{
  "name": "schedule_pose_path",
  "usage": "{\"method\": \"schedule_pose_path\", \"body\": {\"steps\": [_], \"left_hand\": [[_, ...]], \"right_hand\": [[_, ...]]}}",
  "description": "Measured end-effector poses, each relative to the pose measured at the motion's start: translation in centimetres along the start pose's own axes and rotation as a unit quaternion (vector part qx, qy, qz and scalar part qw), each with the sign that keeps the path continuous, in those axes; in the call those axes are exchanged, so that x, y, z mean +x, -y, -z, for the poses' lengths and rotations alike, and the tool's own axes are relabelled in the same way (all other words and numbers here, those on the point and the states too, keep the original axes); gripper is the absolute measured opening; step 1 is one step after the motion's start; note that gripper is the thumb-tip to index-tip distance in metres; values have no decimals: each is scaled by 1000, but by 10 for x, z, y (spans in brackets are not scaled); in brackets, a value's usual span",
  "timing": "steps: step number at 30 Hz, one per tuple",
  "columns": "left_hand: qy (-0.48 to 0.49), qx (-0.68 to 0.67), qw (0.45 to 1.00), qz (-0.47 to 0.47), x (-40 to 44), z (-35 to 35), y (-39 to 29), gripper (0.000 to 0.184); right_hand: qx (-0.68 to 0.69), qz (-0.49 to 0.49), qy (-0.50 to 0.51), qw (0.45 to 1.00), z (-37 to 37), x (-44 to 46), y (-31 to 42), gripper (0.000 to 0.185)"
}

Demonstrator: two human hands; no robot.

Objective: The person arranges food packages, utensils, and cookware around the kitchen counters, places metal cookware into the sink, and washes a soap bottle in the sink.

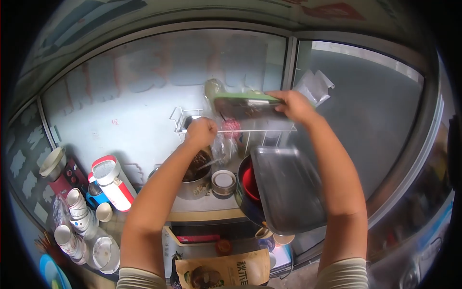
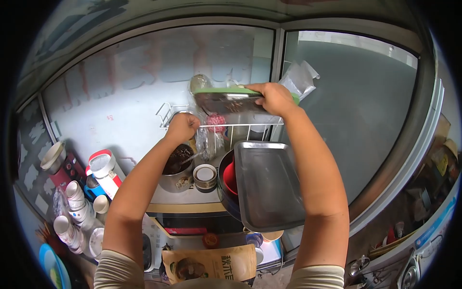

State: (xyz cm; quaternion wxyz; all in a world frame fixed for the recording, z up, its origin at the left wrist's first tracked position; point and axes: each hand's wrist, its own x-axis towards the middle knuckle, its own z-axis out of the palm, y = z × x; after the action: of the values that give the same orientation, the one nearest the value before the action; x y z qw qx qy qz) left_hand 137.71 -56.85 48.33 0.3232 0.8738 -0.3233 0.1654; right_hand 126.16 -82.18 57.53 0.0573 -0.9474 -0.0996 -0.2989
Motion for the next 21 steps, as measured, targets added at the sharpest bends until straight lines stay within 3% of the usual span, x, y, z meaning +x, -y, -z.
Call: {"method": "schedule_pose_path", "body": {"steps": [1,4,8,13,16,21], "left_hand": [[-12,-29,999,-7,0,-2,6,11],[-42,-12,990,-136,2,-6,16,11],[-38,-31,988,-149,3,-9,19,10],[-30,2,990,-140,3,-13,21,29],[-30,19,988,-151,-9,-9,1,46],[49,143,982,-117,-7,-15,6,54]], "right_hand": [[-40,-22,48,998,0,2,-8,49],[14,-57,165,984,6,9,-28,52],[30,-69,191,979,1,16,-37,54],[51,-45,256,964,3,24,-36,53],[-131,-45,266,954,-4,25,0,52],[-137,9,258,956,-53,21,2,54]]}}
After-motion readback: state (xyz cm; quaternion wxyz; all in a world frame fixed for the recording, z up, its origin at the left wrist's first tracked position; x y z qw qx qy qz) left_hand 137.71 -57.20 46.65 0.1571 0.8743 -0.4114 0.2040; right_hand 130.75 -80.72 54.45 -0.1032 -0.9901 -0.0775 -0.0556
